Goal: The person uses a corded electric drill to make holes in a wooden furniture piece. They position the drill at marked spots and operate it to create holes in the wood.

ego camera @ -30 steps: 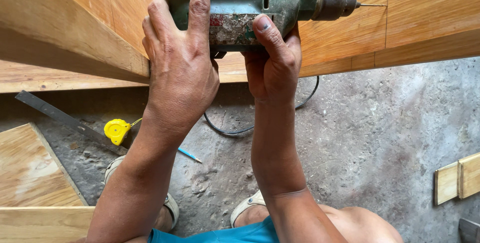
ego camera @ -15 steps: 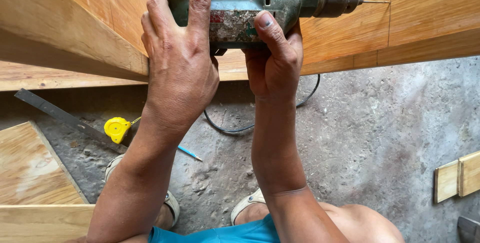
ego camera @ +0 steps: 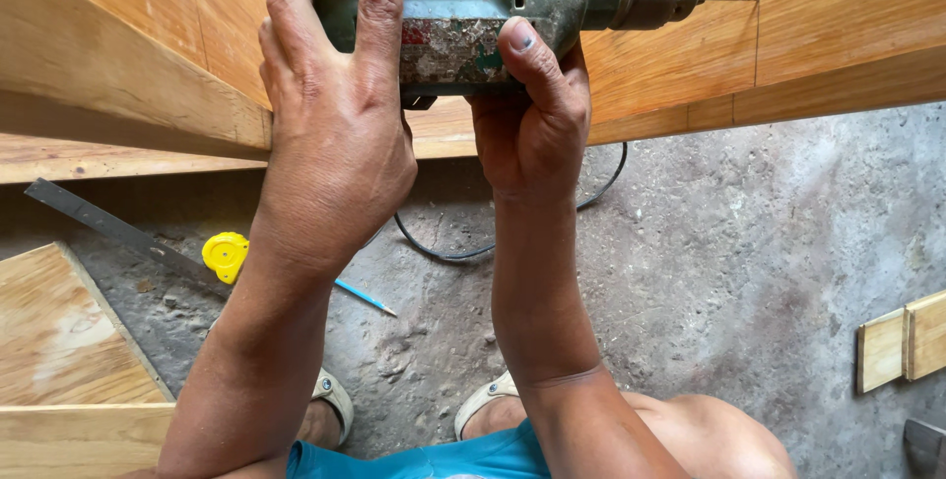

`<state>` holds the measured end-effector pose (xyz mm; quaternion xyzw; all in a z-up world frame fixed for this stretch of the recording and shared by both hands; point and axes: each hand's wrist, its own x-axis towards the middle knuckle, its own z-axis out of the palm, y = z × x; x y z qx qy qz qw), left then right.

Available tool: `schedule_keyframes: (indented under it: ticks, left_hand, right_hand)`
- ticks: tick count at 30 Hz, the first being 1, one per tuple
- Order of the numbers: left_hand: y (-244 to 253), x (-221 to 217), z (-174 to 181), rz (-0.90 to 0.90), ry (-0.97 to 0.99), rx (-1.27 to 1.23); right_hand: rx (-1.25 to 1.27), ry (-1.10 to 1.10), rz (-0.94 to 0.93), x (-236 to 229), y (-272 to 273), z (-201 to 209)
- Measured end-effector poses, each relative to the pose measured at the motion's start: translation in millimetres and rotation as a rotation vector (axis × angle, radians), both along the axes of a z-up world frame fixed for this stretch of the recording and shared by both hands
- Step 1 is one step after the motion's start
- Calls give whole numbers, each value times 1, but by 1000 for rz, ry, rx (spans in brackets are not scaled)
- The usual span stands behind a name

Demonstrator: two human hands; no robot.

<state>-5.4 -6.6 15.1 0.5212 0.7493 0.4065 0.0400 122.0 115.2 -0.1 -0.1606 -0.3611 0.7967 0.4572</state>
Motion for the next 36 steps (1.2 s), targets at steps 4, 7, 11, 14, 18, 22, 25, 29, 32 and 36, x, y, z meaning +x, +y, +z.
schedule_keyframes:
  ticks: [4,7,11,14,18,22,25,29,32,36]
  left_hand:
    - [-1,1,6,5,3,-19]
    - [0,2,8,13,7,-26]
    - [1,6,7,32,31,16]
    - [1,7,7,48,32,17]
    - [3,7,9,56,37,4]
    - [4,6,9,55,34,12]
    - [4,6,8,61,47,16]
    - [6,7,10,72,59,12]
    - [7,7,11,82,81,5]
    - [9,5,12,80,86,13]
  right_hand:
    - [-9,11,0,-1,-1,4]
    - [-7,18,-7,-2,-1,5]
    - [-47,7,-29,1,0,3]
    - [-33,17,-16,1,1,3]
    - [-35,33,-18,1,1,3]
    - [-42,54,-9,1,3,1]
    - [-51,57,-2,2,3,-1]
    - [-55,64,-1,3,6,-2]
    - [-59,58,-14,2,6,-1]
    - [-54,55,-10,1,6,1]
